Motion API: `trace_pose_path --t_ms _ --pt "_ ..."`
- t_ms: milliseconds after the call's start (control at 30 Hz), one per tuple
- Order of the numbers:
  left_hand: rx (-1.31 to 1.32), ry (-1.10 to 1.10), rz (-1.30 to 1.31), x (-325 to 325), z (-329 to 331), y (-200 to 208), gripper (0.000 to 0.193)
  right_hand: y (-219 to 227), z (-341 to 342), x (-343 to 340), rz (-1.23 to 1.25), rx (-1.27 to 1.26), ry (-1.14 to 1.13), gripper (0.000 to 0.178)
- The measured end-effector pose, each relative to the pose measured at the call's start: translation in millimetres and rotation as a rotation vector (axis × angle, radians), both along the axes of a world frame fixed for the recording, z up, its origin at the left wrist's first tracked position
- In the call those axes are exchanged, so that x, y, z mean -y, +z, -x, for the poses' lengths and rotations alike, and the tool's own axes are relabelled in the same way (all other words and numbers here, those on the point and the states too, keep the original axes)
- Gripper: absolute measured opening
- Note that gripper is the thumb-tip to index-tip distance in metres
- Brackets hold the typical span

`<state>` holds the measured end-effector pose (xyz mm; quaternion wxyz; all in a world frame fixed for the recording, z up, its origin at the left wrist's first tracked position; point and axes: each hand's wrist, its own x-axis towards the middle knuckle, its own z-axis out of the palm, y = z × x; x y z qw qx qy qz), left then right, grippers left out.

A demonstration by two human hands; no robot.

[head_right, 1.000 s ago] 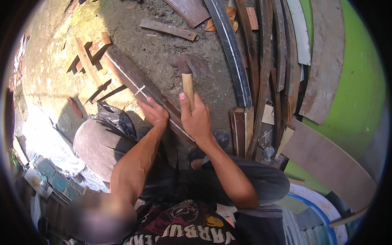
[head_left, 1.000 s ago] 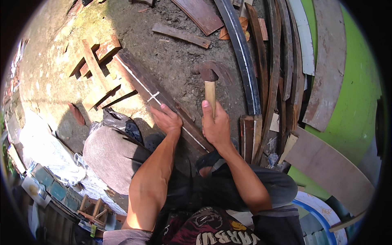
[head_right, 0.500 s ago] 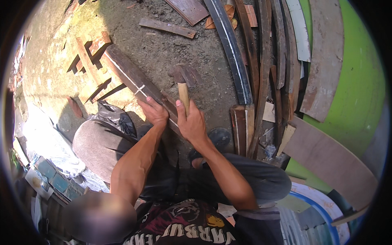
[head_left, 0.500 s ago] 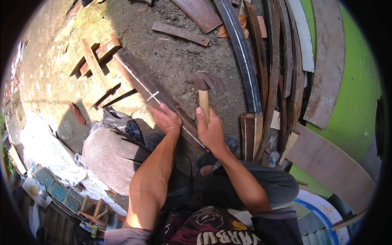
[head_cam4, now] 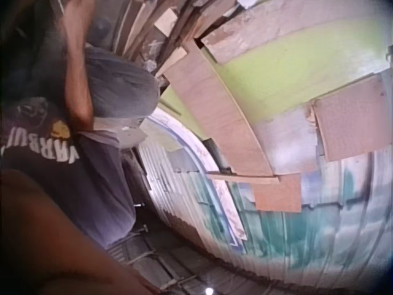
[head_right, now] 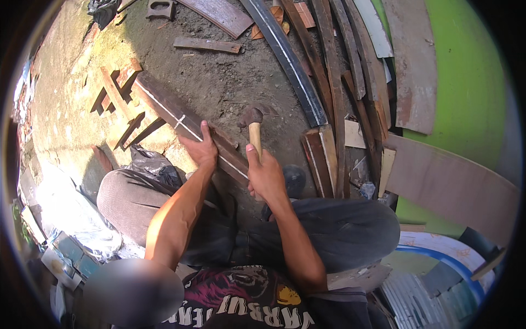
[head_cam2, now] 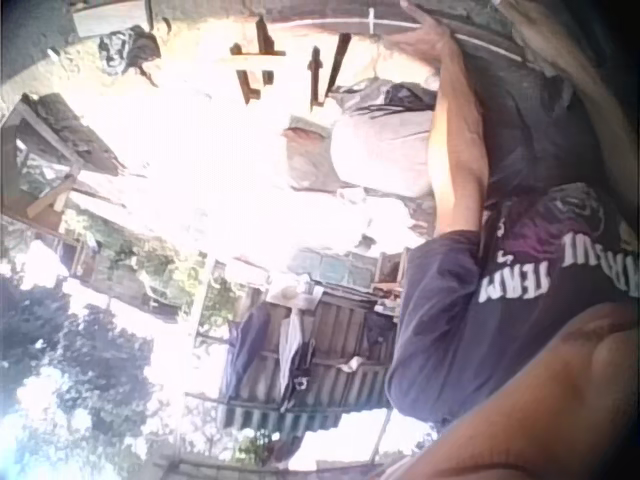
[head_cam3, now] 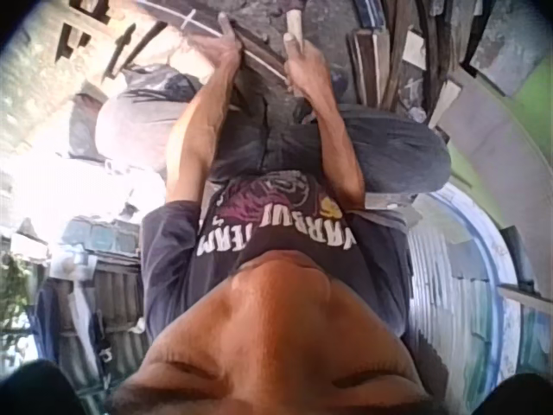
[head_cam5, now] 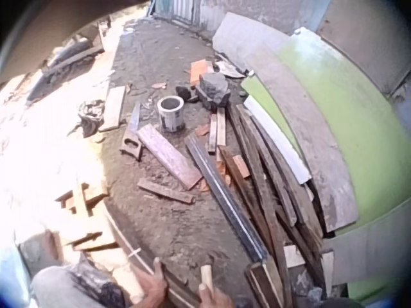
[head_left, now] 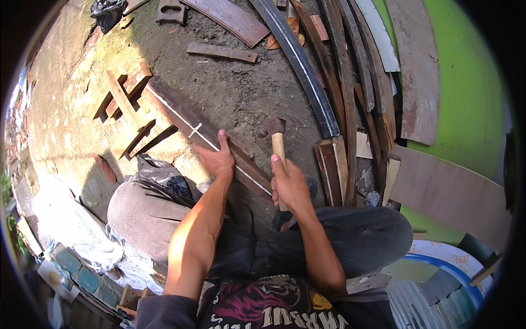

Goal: The person sits on the ground and uses a hammer to drive nails into small wooden planks. They repeatedly pick up planks, position them, hammer nails, and set them aside.

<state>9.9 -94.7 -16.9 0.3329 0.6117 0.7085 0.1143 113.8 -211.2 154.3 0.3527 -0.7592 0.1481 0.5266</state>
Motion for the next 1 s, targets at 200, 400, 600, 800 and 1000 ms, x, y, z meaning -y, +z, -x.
trace_pose_path --t_ms 200,400,600,800,1000 --pt "0.169 0.033 -0.009 -4.1 -3.5 13.1 0.087 -31.5 19.9 -5.1 -0.101 0.154 0.037 0.050" --pt "0.269 -0.048 -0.112 -8.2 30.5 19.4 0.060 -61.6 32.9 14.1 -0.052 0.547 0.283 0.045" --pt "0.746 -0.214 -0.126 -22.7 24.8 41.8 0.036 -61.1 33.7 3.9 -0.309 0.496 0.074 0.041" --pt "1.111 -0.294 0.113 -29.5 3.0 70.7 0.036 -62.9 38.2 -2.3 -0.648 0.417 -0.176 0.035" --pt "1.144 -0.392 0.117 -20.9 -4.7 88.0 0.040 -38.3 38.5 -8.3 -0.870 0.365 -0.358 0.042"
